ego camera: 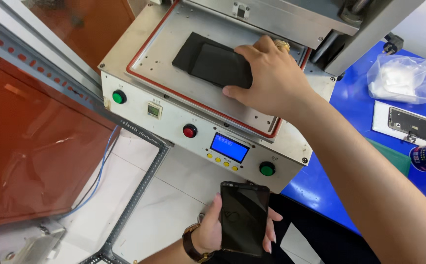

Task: The person removes a black rectangular object from a machine, then places a smartphone on a green mat. They wipe the phone's screen with a white cloth, remove a small piece of tape from the phone's edge, and continue wiping the screen and edges.

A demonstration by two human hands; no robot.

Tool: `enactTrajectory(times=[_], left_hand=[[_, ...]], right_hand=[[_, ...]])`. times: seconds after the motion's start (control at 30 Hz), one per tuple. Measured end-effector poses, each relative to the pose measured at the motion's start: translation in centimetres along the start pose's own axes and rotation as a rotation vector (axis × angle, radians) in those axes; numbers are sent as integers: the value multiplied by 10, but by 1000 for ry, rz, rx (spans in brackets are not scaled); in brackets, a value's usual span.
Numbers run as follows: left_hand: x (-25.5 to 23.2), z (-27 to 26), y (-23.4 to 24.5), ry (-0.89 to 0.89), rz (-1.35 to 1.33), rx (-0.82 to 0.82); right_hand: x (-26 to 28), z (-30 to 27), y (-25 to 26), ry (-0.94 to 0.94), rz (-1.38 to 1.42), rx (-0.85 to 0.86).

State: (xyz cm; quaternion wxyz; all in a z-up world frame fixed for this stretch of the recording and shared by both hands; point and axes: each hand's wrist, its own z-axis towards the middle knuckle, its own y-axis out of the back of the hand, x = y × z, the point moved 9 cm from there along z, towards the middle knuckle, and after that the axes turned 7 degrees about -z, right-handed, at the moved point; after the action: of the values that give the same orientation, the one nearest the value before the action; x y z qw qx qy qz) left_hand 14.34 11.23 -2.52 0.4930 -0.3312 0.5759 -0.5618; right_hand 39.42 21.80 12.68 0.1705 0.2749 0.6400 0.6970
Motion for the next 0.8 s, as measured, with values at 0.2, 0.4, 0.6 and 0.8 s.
enactTrajectory(times=[0.2, 0.4, 0.6, 0.8], left_hand=[[-16, -13, 7, 24, -16, 38], [-22, -32, 27, 20, -214, -5], [-37, -38, 33, 30, -159, 14], [-31, -43, 49, -49, -184, -417]], right_hand=[[1, 15, -4, 110, -157, -187], [4, 15, -6, 44, -101, -62], [7, 10, -9, 109, -117, -117], [4, 13, -6, 112, -126, -264]])
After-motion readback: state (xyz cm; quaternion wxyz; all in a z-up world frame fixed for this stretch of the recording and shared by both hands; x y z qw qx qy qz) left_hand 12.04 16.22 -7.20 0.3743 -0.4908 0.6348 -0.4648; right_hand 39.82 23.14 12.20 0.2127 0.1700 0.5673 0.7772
